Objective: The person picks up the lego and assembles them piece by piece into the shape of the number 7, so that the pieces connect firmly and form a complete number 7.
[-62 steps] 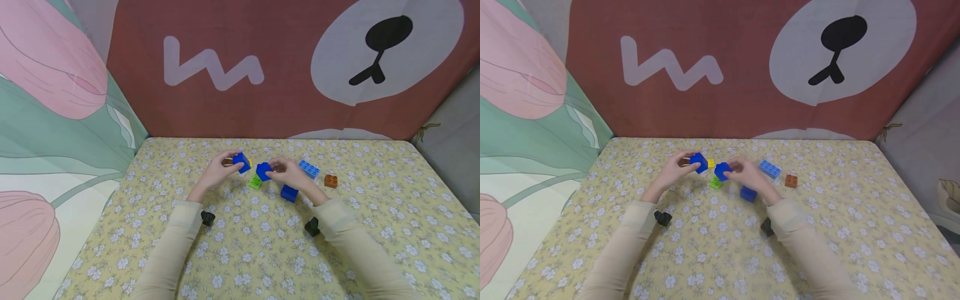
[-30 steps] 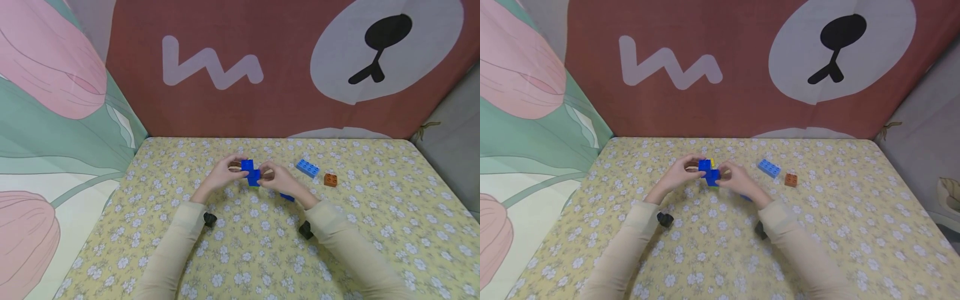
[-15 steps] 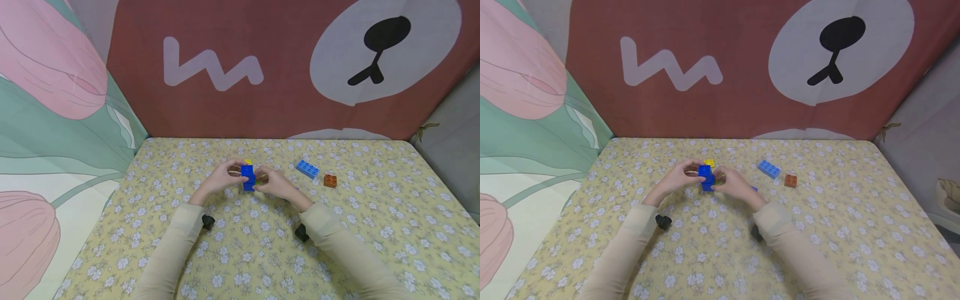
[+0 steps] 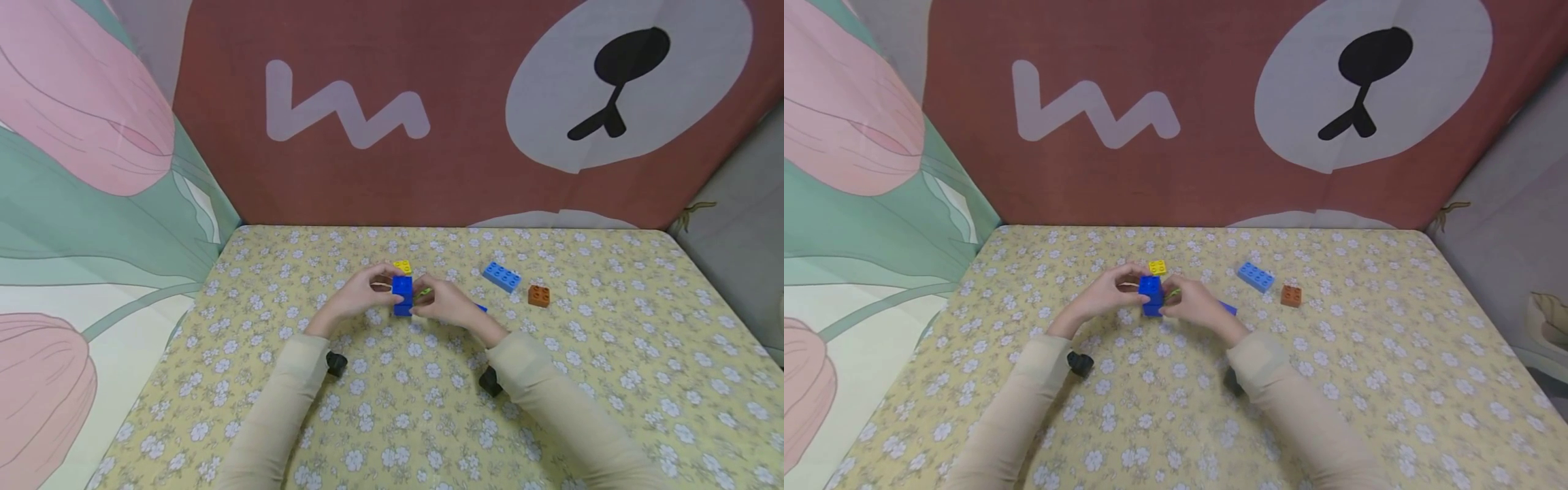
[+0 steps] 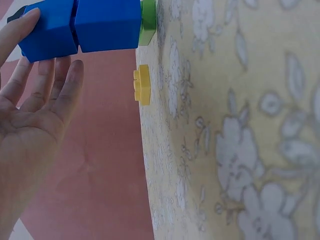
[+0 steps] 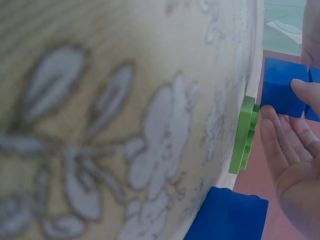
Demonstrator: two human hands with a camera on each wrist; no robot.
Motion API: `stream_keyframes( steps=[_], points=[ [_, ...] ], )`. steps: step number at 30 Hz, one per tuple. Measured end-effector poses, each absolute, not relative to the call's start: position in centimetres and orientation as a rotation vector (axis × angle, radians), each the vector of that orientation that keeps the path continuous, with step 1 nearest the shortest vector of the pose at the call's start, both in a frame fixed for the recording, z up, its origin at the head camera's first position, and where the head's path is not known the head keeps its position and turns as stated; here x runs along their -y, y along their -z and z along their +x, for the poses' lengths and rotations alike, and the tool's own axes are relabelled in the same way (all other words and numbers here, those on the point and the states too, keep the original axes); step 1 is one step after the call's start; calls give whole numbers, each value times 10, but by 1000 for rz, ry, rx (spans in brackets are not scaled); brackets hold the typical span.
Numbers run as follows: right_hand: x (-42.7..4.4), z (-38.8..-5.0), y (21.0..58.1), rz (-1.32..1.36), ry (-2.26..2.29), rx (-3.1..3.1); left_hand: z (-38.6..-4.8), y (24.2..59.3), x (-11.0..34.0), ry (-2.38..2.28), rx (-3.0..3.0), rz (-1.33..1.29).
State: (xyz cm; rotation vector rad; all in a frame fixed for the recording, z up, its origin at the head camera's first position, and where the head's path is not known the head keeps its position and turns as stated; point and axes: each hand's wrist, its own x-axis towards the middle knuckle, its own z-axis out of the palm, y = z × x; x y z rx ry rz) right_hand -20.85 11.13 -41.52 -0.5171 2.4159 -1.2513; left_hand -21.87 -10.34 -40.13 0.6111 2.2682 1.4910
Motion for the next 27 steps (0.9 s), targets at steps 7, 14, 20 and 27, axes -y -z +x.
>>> stream_keyframes(
  steps=[7, 14, 20, 27],
  points=[
    [-110, -205, 413, -557, 1243, -2385, -217, 401, 105, -1431, -2287, 644],
    [-111, -208, 416, -509, 1168, -2440, -219, 405, 102, -1415, -2283, 597],
    [-112, -210, 418, -468, 1109, -2519, -221, 406, 96, -1385, -2323, 563],
    [-115, -211, 416, -498, 1108, -2541, -223, 409, 93, -1369, -2361, 538]
  ],
)
